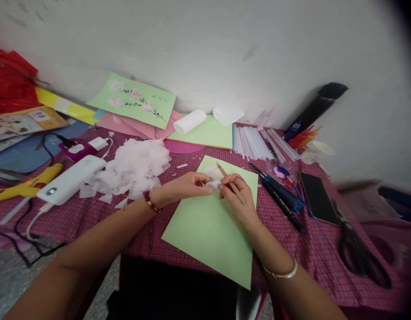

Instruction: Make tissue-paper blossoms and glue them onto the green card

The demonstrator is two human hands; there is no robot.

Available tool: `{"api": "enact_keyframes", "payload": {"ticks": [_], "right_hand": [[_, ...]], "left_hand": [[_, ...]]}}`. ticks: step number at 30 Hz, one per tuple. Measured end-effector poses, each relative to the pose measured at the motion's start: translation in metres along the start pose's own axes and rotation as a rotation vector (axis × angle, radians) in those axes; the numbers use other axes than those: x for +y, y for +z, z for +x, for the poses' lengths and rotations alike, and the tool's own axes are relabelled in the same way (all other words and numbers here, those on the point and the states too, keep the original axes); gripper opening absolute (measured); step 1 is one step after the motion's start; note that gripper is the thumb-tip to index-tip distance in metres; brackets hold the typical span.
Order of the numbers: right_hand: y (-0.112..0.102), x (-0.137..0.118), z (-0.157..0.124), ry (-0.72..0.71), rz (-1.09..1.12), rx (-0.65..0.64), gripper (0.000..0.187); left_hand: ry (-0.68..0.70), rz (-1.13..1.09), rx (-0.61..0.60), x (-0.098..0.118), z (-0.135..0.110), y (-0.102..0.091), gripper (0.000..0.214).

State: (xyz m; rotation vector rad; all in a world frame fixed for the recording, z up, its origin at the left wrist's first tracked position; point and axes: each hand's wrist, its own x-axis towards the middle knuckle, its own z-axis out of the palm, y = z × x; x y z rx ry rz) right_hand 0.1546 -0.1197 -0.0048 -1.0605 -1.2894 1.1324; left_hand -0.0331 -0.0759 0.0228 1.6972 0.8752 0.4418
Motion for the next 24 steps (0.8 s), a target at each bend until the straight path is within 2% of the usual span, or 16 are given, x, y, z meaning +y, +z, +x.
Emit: {"api": "enact_keyframes", "payload": {"ticks": [3, 5, 7, 12, 15, 19, 22, 24], "right_hand": [[0.0, -0.001, 0.0, 0.01, -0.012, 0.005, 0.012], [0.0, 0.0, 0.0, 0.008, -0.011, 0.008, 0.011], [-0.001, 0.002, 0.0, 0.008, -0.012, 0.009, 0.011], [-0.001, 0.003, 0.001, 0.004, -0.012, 0.01, 0.011], [-0.008, 0.0, 0.004, -0.01, 0.018, 0.061, 0.01], [-0.029, -0.001, 0.012, 0.008, 0.054, 0.121, 0.027], [-0.041, 0.0, 0.017, 0.072, -0.021, 0.068, 0.048], [-0.045, 0.002, 0.018, 0.107, -0.075, 0.005, 0.055]], "left_hand": [[0.072, -0.011, 0.133, 0.0, 0.003, 0.003, 0.022], [0.09, -0.045, 0.155, 0.0, 0.005, 0.004, 0.018], [0.042, -0.086, 0.171, -0.001, 0.006, 0.004, 0.018], [-0.061, -0.282, 0.11, -0.01, 0.008, 0.002, 0.019], [-0.102, -0.38, 0.113, -0.014, 0.008, -0.007, 0.018], [-0.093, -0.516, 0.268, -0.012, 0.003, -0.031, 0.018], [-0.083, -0.58, 0.381, -0.015, 0.002, -0.045, 0.016], [-0.105, -0.592, 0.403, -0.02, 0.005, -0.047, 0.016]]}}
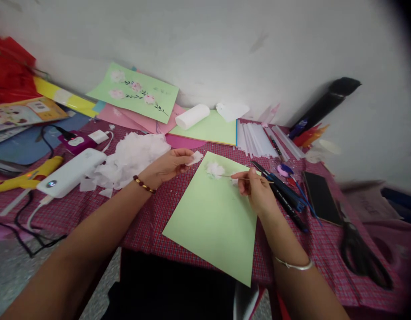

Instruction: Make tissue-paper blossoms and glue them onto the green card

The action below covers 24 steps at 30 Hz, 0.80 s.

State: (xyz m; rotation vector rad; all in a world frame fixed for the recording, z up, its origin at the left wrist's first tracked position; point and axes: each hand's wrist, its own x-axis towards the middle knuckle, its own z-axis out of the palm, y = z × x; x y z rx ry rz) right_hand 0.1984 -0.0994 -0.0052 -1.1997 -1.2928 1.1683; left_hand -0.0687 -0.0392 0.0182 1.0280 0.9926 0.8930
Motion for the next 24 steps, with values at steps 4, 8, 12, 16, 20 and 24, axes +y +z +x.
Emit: {"api": "enact_keyframes", "payload": {"ticks": [4, 8, 12, 16, 20, 24], "right_hand": [[0.003, 0.004, 0.0, -0.011, -0.029, -0.015, 0.052], [0.013, 0.003, -0.005, -0.063, 0.024, 0.036, 0.032], [0.029, -0.005, -0.015, -0.095, 0.0, -0.143, 0.03], [0.043, -0.012, -0.019, -0.046, -0.055, -0.173, 0.025], [0.047, -0.012, -0.019, 0.014, -0.066, -0.116, 0.017], [0.046, -0.011, -0.018, -0.012, -0.104, -0.067, 0.014]], "left_hand": [[-0.026, 0.052, -0.028, -0.009, 0.002, 0.004, 0.015], [0.044, 0.213, -0.174, -0.007, -0.013, 0.021, 0.013], [0.137, 0.422, -0.353, 0.0, -0.034, 0.043, 0.017], [0.184, 0.464, -0.303, -0.005, -0.04, 0.056, 0.013], [0.117, 0.386, -0.245, -0.01, -0.038, 0.057, 0.013], [0.059, 0.294, -0.266, -0.011, -0.036, 0.056, 0.017]]}}
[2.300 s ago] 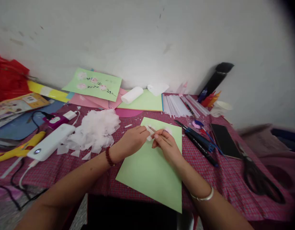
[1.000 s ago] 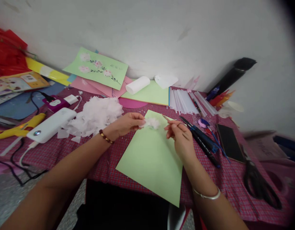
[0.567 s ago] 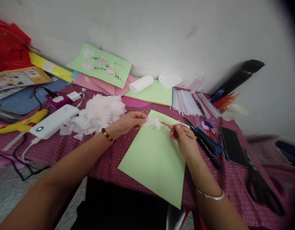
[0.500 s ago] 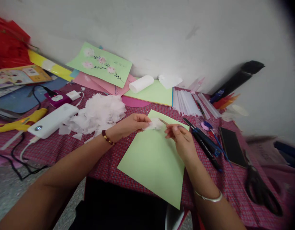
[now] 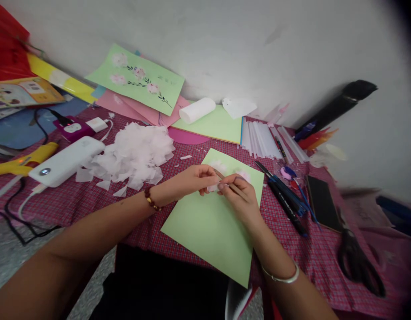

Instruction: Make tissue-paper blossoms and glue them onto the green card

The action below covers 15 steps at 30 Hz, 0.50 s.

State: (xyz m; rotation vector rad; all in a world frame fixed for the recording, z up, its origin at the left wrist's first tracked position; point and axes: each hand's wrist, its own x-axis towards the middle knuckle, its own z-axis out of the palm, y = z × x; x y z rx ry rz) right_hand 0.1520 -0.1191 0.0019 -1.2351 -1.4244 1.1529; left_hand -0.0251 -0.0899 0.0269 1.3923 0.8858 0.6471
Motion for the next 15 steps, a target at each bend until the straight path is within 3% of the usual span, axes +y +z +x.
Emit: {"api": "enact_keyframes", "payload": {"ticks": [11, 15], "right_hand": [[-0.001, 0.004, -0.001, -0.043, -0.094, 0.06, 0.012], [-0.011, 0.013, 0.005, -0.003, -0.025, 0.166, 0.011]], "left_hand": [[0.036, -0.109, 0.045, -0.017, 0.004, 0.012, 0.018], [0.031, -0.17, -0.089, -0.009, -0.002, 0.009, 0.013]]}}
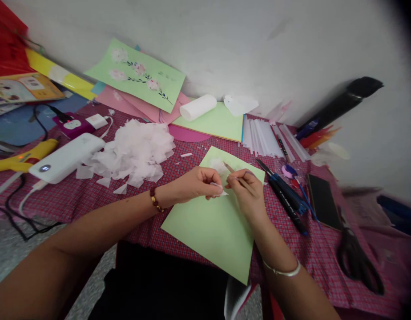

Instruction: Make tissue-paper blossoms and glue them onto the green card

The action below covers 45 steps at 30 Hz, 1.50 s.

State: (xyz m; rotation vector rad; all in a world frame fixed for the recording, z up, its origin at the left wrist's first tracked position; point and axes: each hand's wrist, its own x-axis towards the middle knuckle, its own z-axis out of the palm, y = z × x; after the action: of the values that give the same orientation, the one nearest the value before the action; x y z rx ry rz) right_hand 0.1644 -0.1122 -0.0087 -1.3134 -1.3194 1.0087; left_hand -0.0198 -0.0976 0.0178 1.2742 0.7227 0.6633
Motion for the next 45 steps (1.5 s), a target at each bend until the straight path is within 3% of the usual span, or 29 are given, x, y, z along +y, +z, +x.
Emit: {"api": "enact_keyframes", "payload": {"ticks": [2, 4, 7, 9, 11, 14, 16, 18, 22, 26, 30, 34, 40, 45], "right_hand": [[-0.006, 0.002, 0.003, 0.046, 0.071, -0.019, 0.013], [-0.011, -0.001, 0.003, 0.077, 0.102, -0.17, 0.017], [-0.019, -0.008, 0.003, 0.042, 0.024, -0.4, 0.024], [-0.023, -0.009, 0.005, -0.015, -0.003, -0.354, 0.027], [-0.027, -0.004, 0.009, -0.045, 0.064, -0.209, 0.033], [-0.031, 0.006, 0.017, 0.008, 0.22, -0.081, 0.026], [-0.034, 0.008, 0.02, 0.054, 0.29, -0.058, 0.011], [-0.038, 0.006, 0.021, 0.061, 0.324, -0.039, 0.012], [-0.051, -0.007, 0.018, -0.087, 0.263, 0.02, 0.014], [-0.054, -0.014, 0.013, -0.249, -0.044, 0.056, 0.012], [-0.043, -0.008, 0.012, -0.199, -0.238, -0.154, 0.016], [-0.036, 0.004, 0.018, -0.143, -0.109, -0.056, 0.017], [-0.024, 0.014, 0.025, -0.077, -0.043, -0.071, 0.021], [-0.018, 0.014, 0.024, -0.07, -0.06, -0.054, 0.023]], "left_hand": [[-0.013, -0.023, -0.113, 0.005, -0.002, -0.006, 0.013], [-0.028, 0.028, -0.168, 0.009, -0.002, -0.017, 0.013], [-0.039, 0.218, -0.055, 0.011, 0.003, -0.038, 0.012], [-0.03, 0.372, 0.094, 0.01, 0.007, -0.05, 0.012], [-0.016, 0.49, 0.199, 0.006, 0.011, -0.06, 0.014], [-0.014, 0.536, 0.264, -0.001, 0.015, -0.069, 0.015], [-0.014, 0.507, 0.306, -0.004, 0.017, -0.072, 0.014], [-0.018, 0.484, 0.345, -0.005, 0.017, -0.073, 0.013], [-0.071, 0.513, 0.324, -0.007, 0.017, -0.074, 0.014], [-0.075, 0.535, 0.252, -0.013, 0.018, -0.079, 0.018], [-0.054, 0.538, 0.188, -0.016, 0.02, -0.082, 0.016], [-0.063, 0.581, 0.205, -0.012, 0.019, -0.077, 0.015], [-0.071, 0.667, 0.263, -0.001, 0.017, -0.065, 0.01], [-0.044, 0.737, 0.237, -0.004, 0.018, -0.063, 0.01]]}}
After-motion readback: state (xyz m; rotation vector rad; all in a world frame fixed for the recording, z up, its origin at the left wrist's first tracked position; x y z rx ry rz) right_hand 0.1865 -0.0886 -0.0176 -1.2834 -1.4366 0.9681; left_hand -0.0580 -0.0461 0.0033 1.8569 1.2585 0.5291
